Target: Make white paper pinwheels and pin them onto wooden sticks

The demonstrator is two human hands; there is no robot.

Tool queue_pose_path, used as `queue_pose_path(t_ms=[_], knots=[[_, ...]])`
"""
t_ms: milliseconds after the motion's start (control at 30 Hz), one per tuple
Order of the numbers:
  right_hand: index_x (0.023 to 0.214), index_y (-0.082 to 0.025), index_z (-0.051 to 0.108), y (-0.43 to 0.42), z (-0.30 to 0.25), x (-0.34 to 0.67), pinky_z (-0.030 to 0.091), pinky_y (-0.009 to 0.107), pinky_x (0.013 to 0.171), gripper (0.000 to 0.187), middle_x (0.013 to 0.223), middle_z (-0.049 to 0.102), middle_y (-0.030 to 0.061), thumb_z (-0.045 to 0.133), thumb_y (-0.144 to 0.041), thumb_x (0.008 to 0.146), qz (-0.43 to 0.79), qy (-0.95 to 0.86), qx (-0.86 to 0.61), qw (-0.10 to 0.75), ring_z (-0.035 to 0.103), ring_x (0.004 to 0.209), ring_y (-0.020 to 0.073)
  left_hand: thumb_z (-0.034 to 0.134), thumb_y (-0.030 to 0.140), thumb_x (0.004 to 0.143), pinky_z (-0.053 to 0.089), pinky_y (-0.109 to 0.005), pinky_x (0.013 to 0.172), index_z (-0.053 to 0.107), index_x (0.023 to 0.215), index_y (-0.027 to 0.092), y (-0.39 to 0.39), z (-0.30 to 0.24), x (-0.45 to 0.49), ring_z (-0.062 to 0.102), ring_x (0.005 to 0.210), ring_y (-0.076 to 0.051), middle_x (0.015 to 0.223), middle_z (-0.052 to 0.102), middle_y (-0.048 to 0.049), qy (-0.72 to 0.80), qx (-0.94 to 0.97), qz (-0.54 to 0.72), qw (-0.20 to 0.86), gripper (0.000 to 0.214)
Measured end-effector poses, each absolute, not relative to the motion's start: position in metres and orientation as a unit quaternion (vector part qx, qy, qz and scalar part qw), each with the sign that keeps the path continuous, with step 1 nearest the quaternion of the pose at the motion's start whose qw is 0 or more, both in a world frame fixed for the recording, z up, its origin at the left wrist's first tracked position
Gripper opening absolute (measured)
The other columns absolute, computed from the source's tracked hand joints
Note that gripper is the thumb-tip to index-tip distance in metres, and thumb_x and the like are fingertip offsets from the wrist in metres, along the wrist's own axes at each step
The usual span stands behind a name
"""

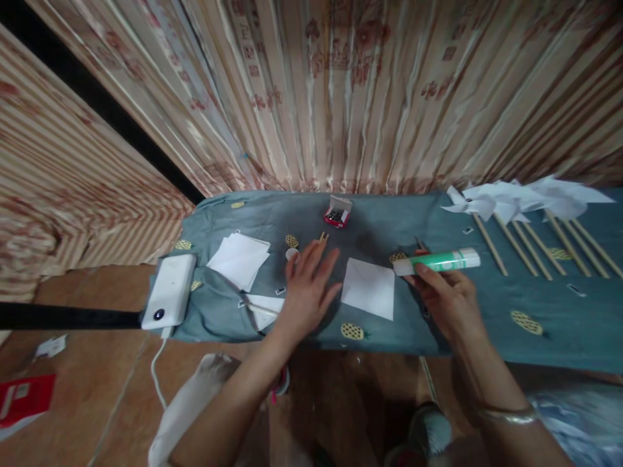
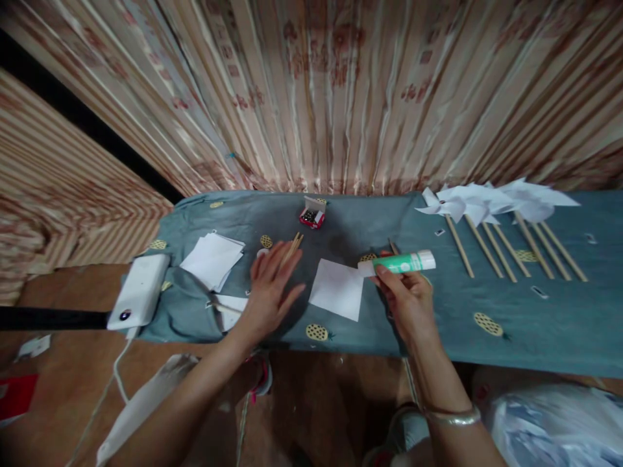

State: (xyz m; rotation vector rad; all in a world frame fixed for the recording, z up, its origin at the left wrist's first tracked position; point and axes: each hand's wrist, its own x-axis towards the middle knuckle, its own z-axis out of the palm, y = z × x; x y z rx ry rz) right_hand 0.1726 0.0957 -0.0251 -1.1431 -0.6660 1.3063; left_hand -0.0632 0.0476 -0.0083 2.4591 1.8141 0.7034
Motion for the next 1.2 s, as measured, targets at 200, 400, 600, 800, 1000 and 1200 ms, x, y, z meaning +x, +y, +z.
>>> queue_pose_path(t_ms=[200, 400, 600, 800, 1000, 1200], knots=[[0.072, -0.016, 0.073, 0.094, -0.028, 0.172, 0.054, 0.012, 0.055, 0.029, 0.072, 0.070, -0.0017, 0.089, -0.028, 0.052, 0.606, -0.268, -0.471, 0.582, 0.062, 0.061, 0.0064, 0.058, 0.028, 0.086, 0.043, -0.046, 0.097, 0.055, 0.127, 0.020, 0.075, -0.023, -0.127, 0.054, 0.114, -0.028, 0.125, 0.059, -0.0129, 0.673, 0.703, 0.229, 0.026, 0.042], [0.071, -0.018, 0.073, 0.093, -0.026, 0.163, 0.056, 0.014, 0.060, 0.028, 0.075, 0.072, 0.0005, 0.088, -0.034, 0.054, 0.628, -0.273, -0.457, 0.568, 0.067, 0.068, 0.0101, 0.065, 0.021, 0.078, 0.051, -0.035, 0.085, 0.069, 0.105, 0.018, 0.087, -0.035, -0.128, 0.064, 0.091, -0.021, 0.102, 0.068, -0.0086, 0.666, 0.631, 0.360, 0.171, 0.028], [0.075, -0.019, 0.071, 0.093, -0.014, 0.155, 0.060, 0.020, 0.071, 0.027, 0.079, 0.073, -0.0002, 0.087, -0.028, 0.056, 0.671, -0.243, -0.412, 0.567, 0.069, 0.073, 0.0121, 0.076, 0.035, 0.066, 0.055, -0.032, 0.076, 0.070, 0.097, 0.018, 0.074, -0.005, -0.089, 0.067, 0.078, -0.017, 0.086, 0.072, -0.0023, 0.571, 0.398, 0.541, 0.472, 0.035], [0.076, -0.020, 0.070, 0.090, 0.003, 0.146, 0.061, 0.026, 0.074, 0.022, 0.079, 0.074, -0.0003, 0.084, -0.028, 0.060, 0.707, -0.229, -0.335, 0.579, 0.070, 0.074, 0.0143, 0.085, 0.025, 0.055, 0.054, -0.030, 0.079, 0.072, 0.088, 0.017, 0.057, 0.006, -0.054, 0.067, 0.081, -0.017, 0.086, 0.074, -0.0032, 0.490, 0.308, 0.540, 0.611, 0.036], [0.080, -0.020, 0.072, 0.085, 0.007, 0.143, 0.060, 0.025, 0.076, 0.025, 0.080, 0.074, -0.0009, 0.085, -0.030, 0.060, 0.703, -0.233, -0.370, 0.561, 0.069, 0.073, 0.0130, 0.085, 0.021, 0.054, 0.051, -0.027, 0.079, 0.072, 0.087, 0.017, 0.058, 0.005, -0.044, 0.066, 0.078, -0.014, 0.086, 0.074, -0.0018, 0.500, 0.310, 0.530, 0.611, 0.035], [0.075, -0.020, 0.073, 0.085, 0.007, 0.142, 0.058, 0.022, 0.065, 0.025, 0.076, 0.073, 0.0001, 0.086, -0.032, 0.056, 0.686, -0.247, -0.395, 0.559, 0.066, 0.066, 0.0123, 0.084, 0.021, 0.054, 0.051, -0.028, 0.078, 0.072, 0.088, 0.017, 0.059, 0.004, -0.041, 0.066, 0.077, -0.014, 0.087, 0.074, -0.0021, 0.504, 0.326, 0.525, 0.603, 0.036]])
